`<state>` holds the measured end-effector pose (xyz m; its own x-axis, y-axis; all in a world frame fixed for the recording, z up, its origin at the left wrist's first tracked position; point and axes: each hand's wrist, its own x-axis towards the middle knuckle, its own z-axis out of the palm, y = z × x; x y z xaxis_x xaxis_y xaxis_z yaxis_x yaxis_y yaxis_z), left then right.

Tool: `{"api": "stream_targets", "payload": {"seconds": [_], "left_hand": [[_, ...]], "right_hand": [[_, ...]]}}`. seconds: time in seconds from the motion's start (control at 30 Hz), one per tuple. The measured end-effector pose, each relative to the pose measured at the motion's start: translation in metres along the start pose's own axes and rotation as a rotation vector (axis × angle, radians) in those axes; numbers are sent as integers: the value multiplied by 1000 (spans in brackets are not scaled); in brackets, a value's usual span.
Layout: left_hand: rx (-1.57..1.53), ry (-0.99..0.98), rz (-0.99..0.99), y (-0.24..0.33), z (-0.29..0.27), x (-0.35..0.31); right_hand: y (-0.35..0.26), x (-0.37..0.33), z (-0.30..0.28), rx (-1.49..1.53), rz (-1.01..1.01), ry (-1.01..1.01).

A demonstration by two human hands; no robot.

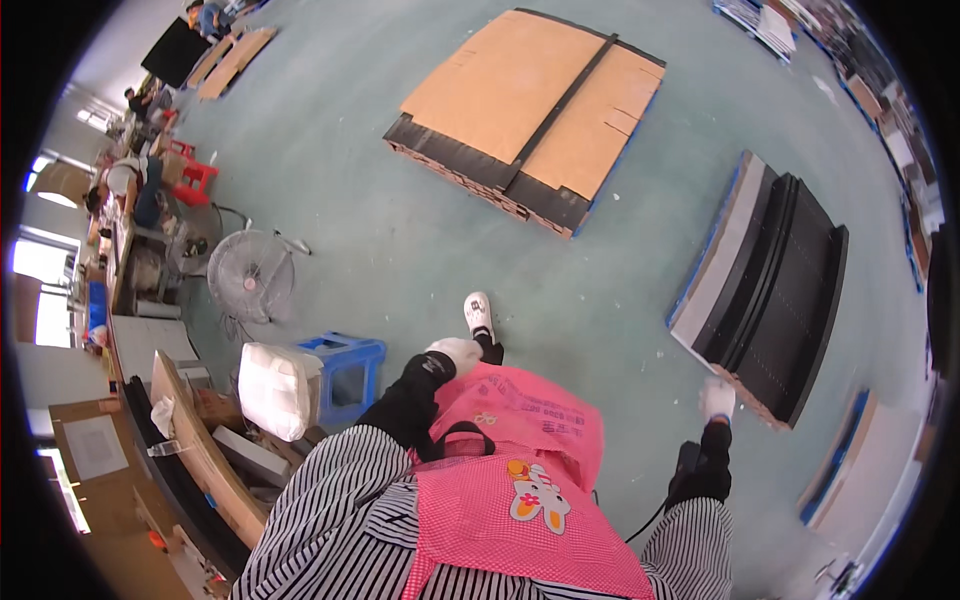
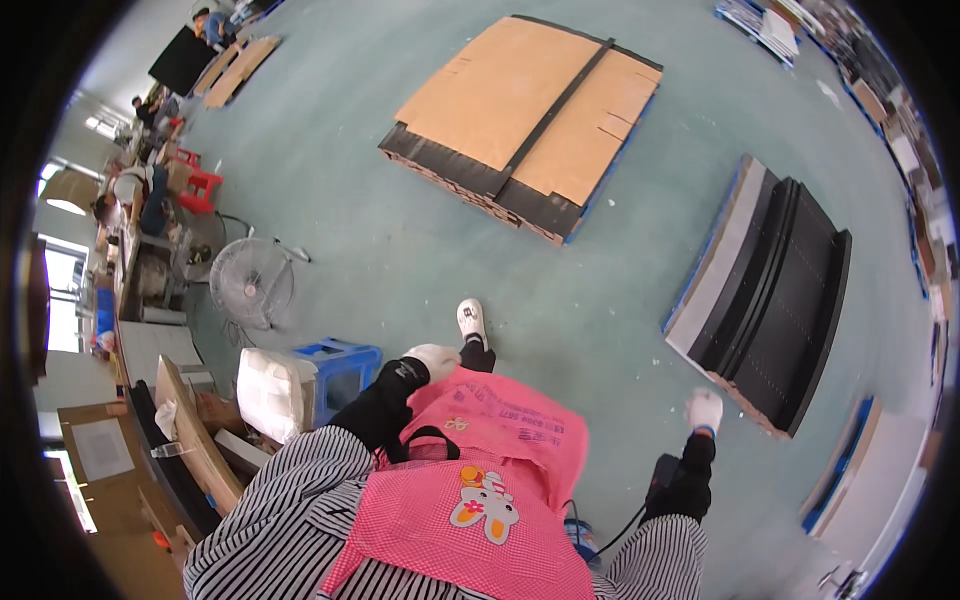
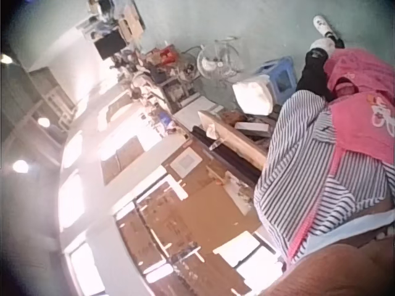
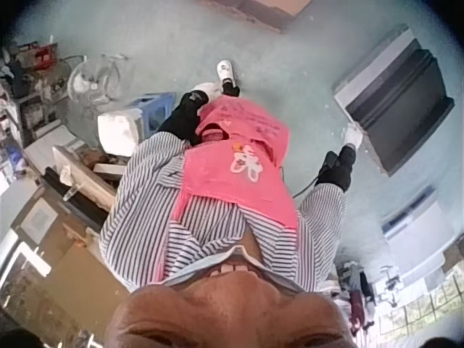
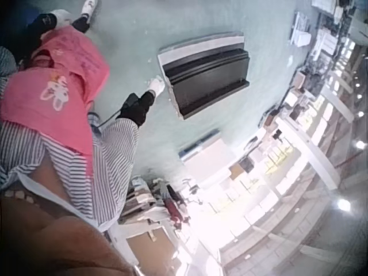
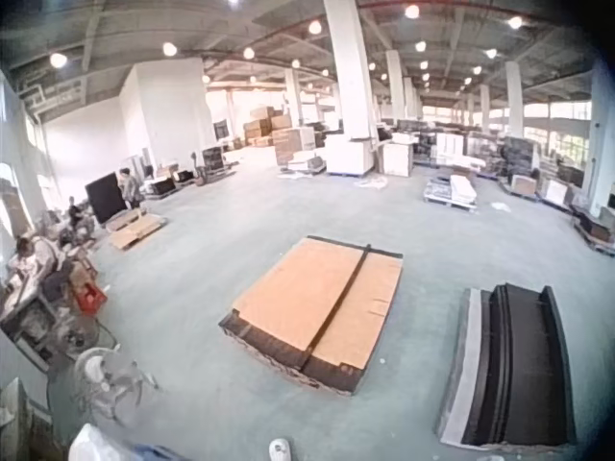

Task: Handling and cleaning long black metal or wood frame components on an assembly table in a manufacturing facility.

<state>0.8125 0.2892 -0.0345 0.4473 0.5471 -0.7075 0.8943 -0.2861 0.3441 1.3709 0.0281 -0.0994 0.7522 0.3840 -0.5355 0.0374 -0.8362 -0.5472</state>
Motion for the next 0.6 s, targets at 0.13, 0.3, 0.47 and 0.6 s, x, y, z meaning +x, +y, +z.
{"api": "stream_targets", "payload": {"seconds": [0.13, 0.3, 0.47, 0.6], "left_hand": [[7, -64, -260, -171, 13, 78], [-80, -11, -467, -239, -58, 180], [-286, 243, -542, -194, -164, 296], [-272, 218, -390, -164, -199, 405]], "right_hand": [[-198, -38, 134, 67, -184, -180], [-273, -115, 318, -587, -652, -326], [-297, -136, 405, -620, -625, -363], [-287, -101, 438, -563, -586, -395]]}}
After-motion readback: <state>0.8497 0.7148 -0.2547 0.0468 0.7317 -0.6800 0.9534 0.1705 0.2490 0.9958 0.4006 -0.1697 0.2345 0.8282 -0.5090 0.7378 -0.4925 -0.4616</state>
